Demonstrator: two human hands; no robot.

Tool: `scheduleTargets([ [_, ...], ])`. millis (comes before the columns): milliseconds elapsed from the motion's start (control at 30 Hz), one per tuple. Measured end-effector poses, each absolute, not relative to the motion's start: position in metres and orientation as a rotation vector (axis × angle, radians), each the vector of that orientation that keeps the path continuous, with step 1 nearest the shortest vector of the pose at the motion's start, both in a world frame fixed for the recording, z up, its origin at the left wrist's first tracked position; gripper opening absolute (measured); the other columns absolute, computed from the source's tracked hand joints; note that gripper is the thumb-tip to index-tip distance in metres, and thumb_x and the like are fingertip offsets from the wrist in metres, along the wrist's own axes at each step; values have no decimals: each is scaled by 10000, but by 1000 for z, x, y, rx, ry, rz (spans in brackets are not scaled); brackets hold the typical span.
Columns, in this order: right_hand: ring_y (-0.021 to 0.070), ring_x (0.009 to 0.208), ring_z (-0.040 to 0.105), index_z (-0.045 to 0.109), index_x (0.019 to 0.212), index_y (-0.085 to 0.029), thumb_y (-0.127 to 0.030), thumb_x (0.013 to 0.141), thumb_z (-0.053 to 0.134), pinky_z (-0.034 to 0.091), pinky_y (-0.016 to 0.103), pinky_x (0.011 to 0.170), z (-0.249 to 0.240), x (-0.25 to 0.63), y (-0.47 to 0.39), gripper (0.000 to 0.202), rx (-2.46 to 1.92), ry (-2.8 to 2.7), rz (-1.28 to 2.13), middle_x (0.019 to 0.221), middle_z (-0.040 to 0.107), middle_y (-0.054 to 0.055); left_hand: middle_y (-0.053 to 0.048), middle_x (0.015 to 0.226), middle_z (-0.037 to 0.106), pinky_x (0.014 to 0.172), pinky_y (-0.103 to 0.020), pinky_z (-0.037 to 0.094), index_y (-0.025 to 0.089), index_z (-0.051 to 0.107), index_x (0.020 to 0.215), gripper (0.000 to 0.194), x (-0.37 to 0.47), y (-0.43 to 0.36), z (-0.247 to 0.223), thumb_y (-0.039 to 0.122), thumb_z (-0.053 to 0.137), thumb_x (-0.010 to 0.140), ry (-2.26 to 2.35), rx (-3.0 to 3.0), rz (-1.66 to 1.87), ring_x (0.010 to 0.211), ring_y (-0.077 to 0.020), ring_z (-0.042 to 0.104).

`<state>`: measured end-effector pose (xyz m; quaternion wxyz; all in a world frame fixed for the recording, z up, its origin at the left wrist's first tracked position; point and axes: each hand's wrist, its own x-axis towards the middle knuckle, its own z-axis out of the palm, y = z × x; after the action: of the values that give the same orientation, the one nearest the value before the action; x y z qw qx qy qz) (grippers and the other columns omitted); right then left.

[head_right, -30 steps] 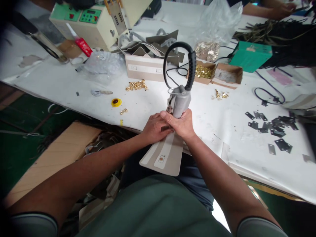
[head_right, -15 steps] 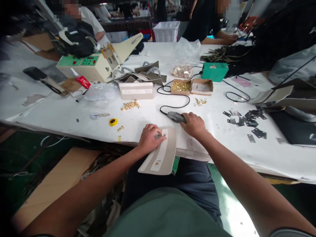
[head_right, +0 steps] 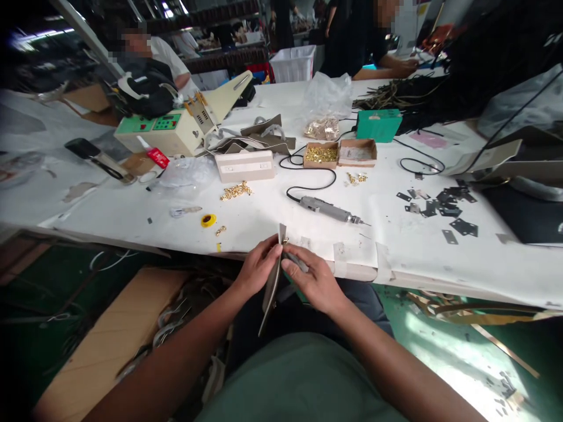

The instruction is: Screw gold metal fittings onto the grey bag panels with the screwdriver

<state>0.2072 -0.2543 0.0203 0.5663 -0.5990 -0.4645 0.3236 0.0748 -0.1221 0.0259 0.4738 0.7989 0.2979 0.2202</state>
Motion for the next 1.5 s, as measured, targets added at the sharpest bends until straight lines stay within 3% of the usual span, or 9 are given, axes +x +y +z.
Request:
scheduleTargets([
  [67, 311, 1410, 538, 694, 1348, -282, -417, 992, 630, 410, 561, 1194, 24, 196, -250, 386, -1364, -1270, 667, 1431, 660, 79, -97, 1207, 759, 1026, -384, 500, 187, 723, 1180, 439, 65, -131, 31, 549, 551, 999, 725, 1668, 567, 1165, -273, 680],
  [133, 312, 1416, 529, 714, 1316, -288, -371, 994, 629, 425, 569, 1184, 25, 191, -247, 344, -1320, -1342, 594, 1380, 693, 78, -95, 1161, 777, 1030, -363, 504, 170, 746, 1120, 433, 58, -139, 34, 553, 621, 961, 788, 1444, 633, 1143, -269, 697],
  [233, 275, 1110, 710, 774, 1116, -277, -357, 972, 660, 580, 492, 996, 24, 193, -241, 201, -1354, -1173, 506, 1133, 774, 73, -90, 1110, 795, 1010, -360, 524, 168, 772, 1047, 415, 51, -148, 37, 551, 701, 906, 868, 1168, 715, 1093, -269, 719],
  [333, 211, 827, 705, 771, 1050, -256, -360, 918, 731, 612, 392, 752, 27, 201, -235, 173, -1404, -1071, 394, 1010, 748, 67, -94, 1105, 799, 999, -382, 541, 174, 774, 1103, 427, 51, -155, 43, 546, 707, 906, 794, 1018, 682, 1075, -277, 730],
  [500, 214, 853, 680, 783, 1034, -248, -330, 914, 743, 587, 386, 757, 40, 210, -233, 151, -1410, -1184, 306, 947, 733, 74, -104, 1181, 784, 1046, -368, 514, 167, 771, 1175, 465, 58, -165, 60, 540, 713, 903, 741, 1090, 677, 1160, -291, 700],
  [700, 159, 696, 625, 721, 865, -220, -357, 877, 786, 542, 317, 670, 47, 210, -240, 152, -1481, -1064, 423, 815, 695, 18, -85, 1067, 799, 940, -336, 531, 152, 784, 1063, 461, 60, -167, 63, 577, 668, 927, 814, 1266, 668, 1035, -270, 708],
  [967, 200, 784, 708, 772, 918, -257, -295, 913, 747, 580, 350, 728, 46, 211, -243, 45, -1424, -1143, 296, 887, 771, 37, -88, 1089, 790, 959, -356, 532, 167, 772, 1091, 466, 63, -167, 59, 588, 655, 928, 774, 1189, 631, 1054, -281, 703],
  [1167, 210, 789, 725, 794, 974, -278, -258, 946, 703, 594, 358, 709, 53, 217, -243, 97, -1372, -1303, 271, 892, 774, 38, -72, 1108, 792, 994, -354, 519, 182, 782, 1091, 451, 61, -164, 63, 580, 630, 944, 751, 1249, 603, 1113, -295, 691],
  [1500, 225, 889, 719, 774, 1108, -281, -243, 996, 599, 585, 368, 785, 61, 244, -246, 212, -1401, -1702, 206, 1010, 769, 73, -34, 878, 759, 854, -317, 504, 183, 757, 921, 448, 59, -161, 62, 581, 562, 981, 801, 1484, 552, 892, -239, 674],
])
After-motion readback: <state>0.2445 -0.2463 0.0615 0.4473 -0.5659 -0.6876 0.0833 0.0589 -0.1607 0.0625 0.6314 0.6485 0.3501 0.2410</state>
